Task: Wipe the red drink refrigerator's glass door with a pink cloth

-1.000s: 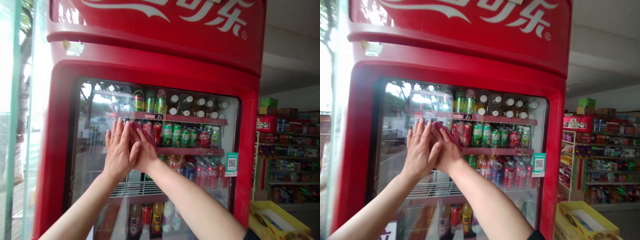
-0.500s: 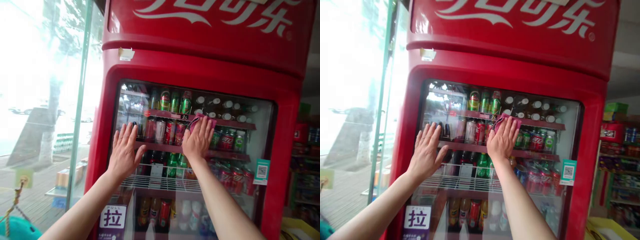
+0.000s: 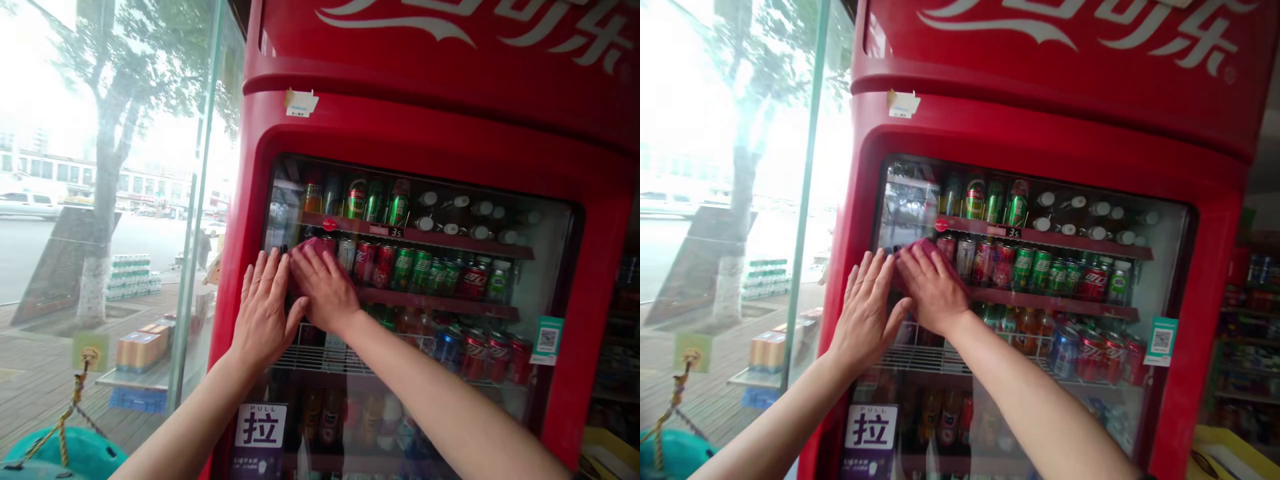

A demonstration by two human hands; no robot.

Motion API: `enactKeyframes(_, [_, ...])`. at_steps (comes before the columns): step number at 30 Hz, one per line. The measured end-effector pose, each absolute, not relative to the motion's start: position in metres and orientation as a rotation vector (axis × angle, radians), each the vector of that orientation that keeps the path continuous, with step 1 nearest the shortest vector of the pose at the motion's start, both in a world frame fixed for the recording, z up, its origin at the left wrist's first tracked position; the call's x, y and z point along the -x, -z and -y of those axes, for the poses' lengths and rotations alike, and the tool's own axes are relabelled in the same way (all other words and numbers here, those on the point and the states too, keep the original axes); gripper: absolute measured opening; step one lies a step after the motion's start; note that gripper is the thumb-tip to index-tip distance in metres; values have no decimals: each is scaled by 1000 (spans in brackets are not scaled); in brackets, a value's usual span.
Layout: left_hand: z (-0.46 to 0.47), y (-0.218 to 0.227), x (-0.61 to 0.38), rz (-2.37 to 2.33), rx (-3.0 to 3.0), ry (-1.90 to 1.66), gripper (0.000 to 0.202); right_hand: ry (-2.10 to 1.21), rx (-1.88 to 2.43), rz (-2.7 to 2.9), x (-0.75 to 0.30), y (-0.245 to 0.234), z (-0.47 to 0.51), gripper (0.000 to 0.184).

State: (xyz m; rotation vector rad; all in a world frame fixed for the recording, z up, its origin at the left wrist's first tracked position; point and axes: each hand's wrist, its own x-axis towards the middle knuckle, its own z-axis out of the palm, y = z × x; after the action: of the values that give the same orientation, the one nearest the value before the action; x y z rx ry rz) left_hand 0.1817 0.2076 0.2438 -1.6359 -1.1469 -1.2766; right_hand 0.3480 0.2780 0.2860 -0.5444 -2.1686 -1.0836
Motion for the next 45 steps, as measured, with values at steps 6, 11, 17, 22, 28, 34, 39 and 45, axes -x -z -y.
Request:
enactKeyframes(6, [-195,-234,-168,1122,1653,1243,86,1230,262,2297,-372,-252,-284,66])
enactKeyframes(11, [-183,-228,-146,1154,1595,1257,84,1183,593,1922,-371,-319,-290,80])
enactKeyframes(17, [-176,-228,-131,1184,1562,1251,84,1039,742,1648,-315,-398,-293,76])
enactKeyframes(22, [-176,-224,-127,1193,1564,1264,83,993,666,1720,-262,-361,-287,73])
enactKeyframes(28, [-178,-216,-129,1182,1581,1287,80,867,656,1781,-228,-262,-275,66])
enactKeyframes(34, [-183,-212,-143,1109,1650,1283,83,1025,600,1956,-296,-222,-278,77])
enactKeyframes(39, [-188,-204,-164,1096,1737,1298,85,1083,834,1741,-403,-218,-288,85])
enactKeyframes(45, [-189,-200,-178,1090,1799,1339,83,815,1165,1103,-418,-228,-292,80])
